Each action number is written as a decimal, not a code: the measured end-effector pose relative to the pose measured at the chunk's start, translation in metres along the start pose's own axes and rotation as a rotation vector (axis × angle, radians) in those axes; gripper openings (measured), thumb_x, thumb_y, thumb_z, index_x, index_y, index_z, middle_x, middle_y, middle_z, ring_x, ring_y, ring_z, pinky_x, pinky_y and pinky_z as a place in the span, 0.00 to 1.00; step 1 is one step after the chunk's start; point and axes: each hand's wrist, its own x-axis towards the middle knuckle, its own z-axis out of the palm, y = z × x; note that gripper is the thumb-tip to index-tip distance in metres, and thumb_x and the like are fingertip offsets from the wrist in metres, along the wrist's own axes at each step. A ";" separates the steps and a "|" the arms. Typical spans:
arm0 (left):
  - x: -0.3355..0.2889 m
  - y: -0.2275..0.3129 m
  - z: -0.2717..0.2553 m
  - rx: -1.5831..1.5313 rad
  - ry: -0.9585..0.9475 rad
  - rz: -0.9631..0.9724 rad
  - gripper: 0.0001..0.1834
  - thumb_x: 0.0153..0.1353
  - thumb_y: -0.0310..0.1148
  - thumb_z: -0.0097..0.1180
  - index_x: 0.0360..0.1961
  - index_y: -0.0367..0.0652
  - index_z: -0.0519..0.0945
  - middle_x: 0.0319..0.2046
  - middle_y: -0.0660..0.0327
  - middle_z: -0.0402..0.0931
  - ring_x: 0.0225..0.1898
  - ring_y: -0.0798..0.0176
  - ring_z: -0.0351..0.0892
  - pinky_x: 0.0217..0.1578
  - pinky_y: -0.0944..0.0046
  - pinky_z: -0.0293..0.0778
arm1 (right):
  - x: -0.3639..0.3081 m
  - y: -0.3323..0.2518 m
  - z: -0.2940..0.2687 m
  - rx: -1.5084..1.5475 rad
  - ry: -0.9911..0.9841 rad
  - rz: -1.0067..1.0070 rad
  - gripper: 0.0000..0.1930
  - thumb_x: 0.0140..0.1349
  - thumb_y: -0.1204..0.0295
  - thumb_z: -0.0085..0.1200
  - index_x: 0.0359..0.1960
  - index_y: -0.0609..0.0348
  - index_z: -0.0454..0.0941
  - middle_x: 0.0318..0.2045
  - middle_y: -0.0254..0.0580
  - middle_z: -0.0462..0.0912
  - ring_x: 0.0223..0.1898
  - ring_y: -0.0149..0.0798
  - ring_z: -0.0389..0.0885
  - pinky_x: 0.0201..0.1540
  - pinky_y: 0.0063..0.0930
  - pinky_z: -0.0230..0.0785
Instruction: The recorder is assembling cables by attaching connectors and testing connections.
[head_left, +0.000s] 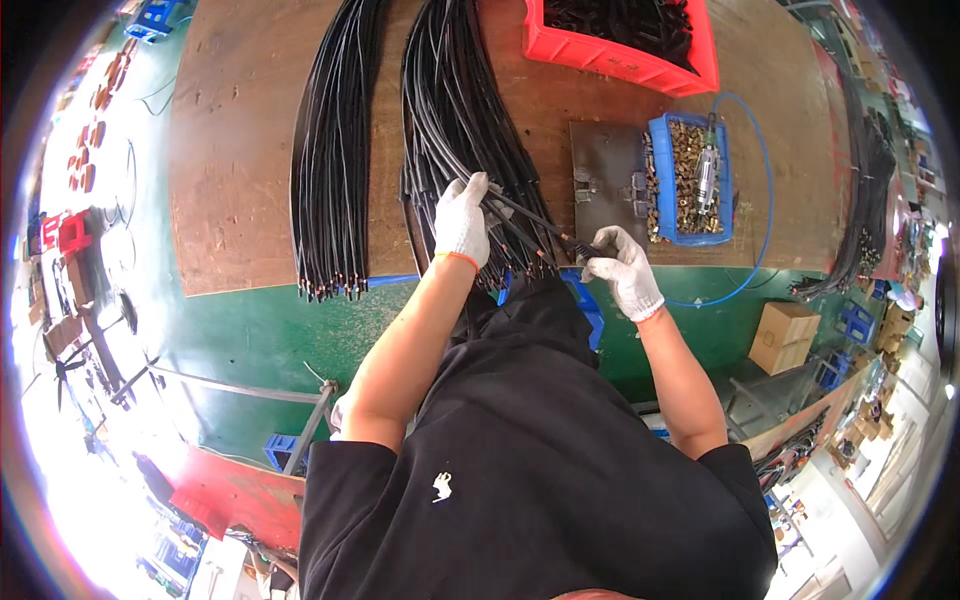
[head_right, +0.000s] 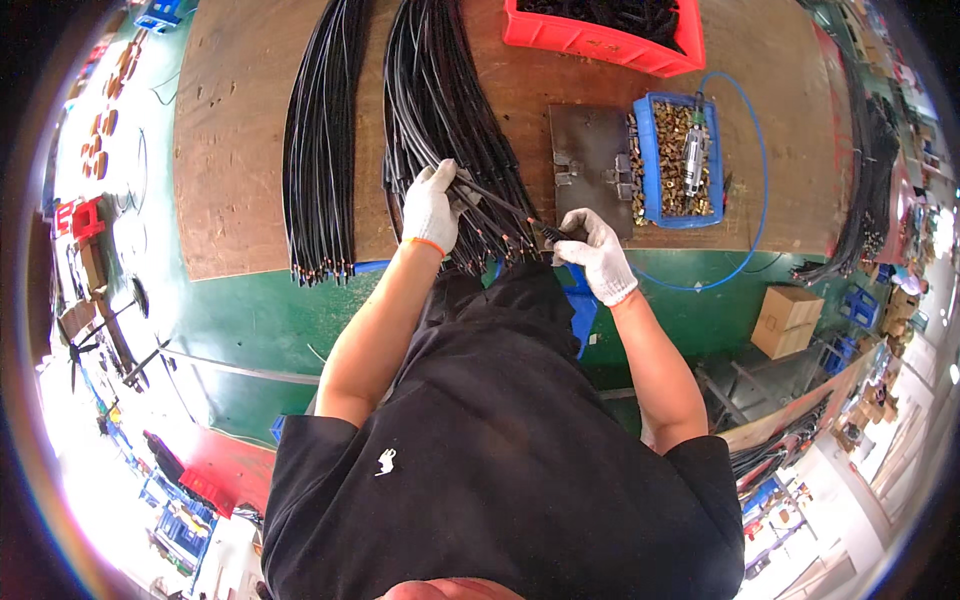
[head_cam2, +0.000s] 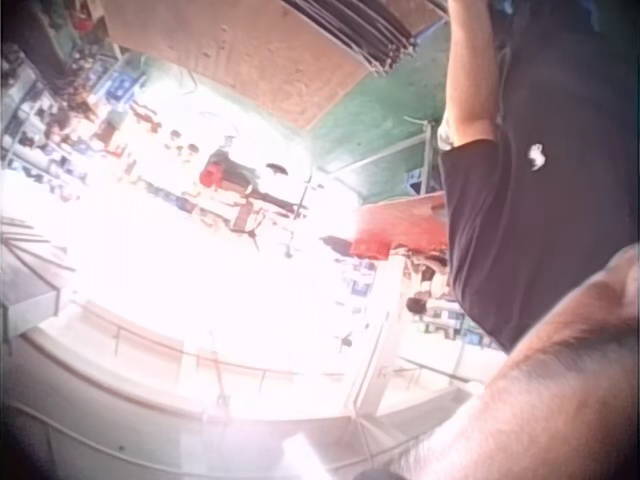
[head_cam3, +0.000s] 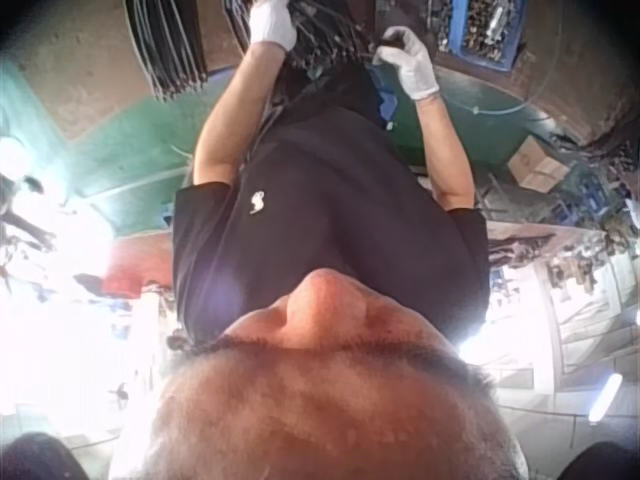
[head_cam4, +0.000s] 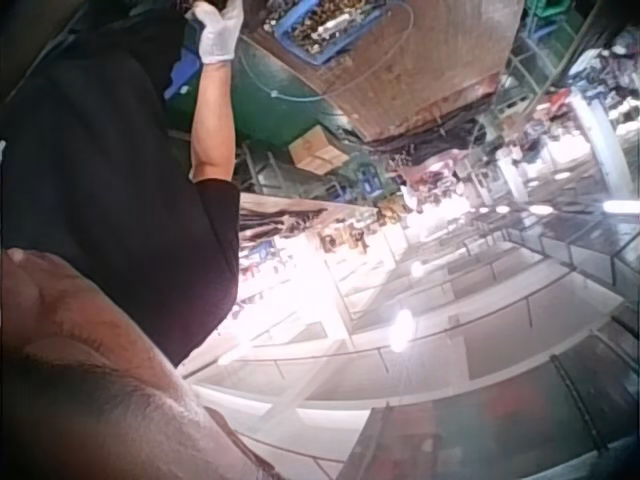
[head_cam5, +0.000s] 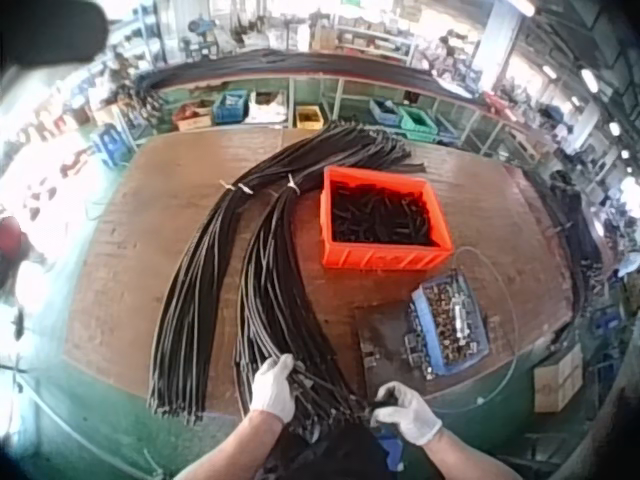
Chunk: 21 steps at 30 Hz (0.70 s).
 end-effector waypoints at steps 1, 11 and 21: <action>-0.002 0.002 0.001 -0.001 0.002 0.002 0.07 0.76 0.34 0.55 0.41 0.43 0.77 0.31 0.62 0.80 0.28 0.64 0.81 0.34 0.59 0.84 | 0.000 -0.003 0.002 0.000 -0.003 0.000 0.15 0.60 0.81 0.64 0.46 0.58 0.76 0.35 0.34 0.81 0.36 0.32 0.84 0.43 0.27 0.78; -0.007 0.011 -0.010 0.092 -0.122 -0.125 0.09 0.69 0.34 0.66 0.40 0.40 0.82 0.32 0.63 0.82 0.29 0.67 0.82 0.34 0.63 0.82 | 0.055 -0.003 0.056 -0.652 -0.155 0.139 0.18 0.62 0.65 0.70 0.44 0.63 0.77 0.33 0.39 0.81 0.35 0.29 0.78 0.42 0.27 0.74; -0.027 0.039 -0.053 0.267 -0.095 -0.132 0.18 0.72 0.42 0.64 0.45 0.35 0.85 0.35 0.63 0.83 0.32 0.70 0.81 0.34 0.65 0.80 | 0.171 -0.028 0.140 -1.140 -0.014 -0.150 0.20 0.59 0.55 0.66 0.41 0.60 0.82 0.40 0.57 0.88 0.46 0.57 0.87 0.51 0.46 0.77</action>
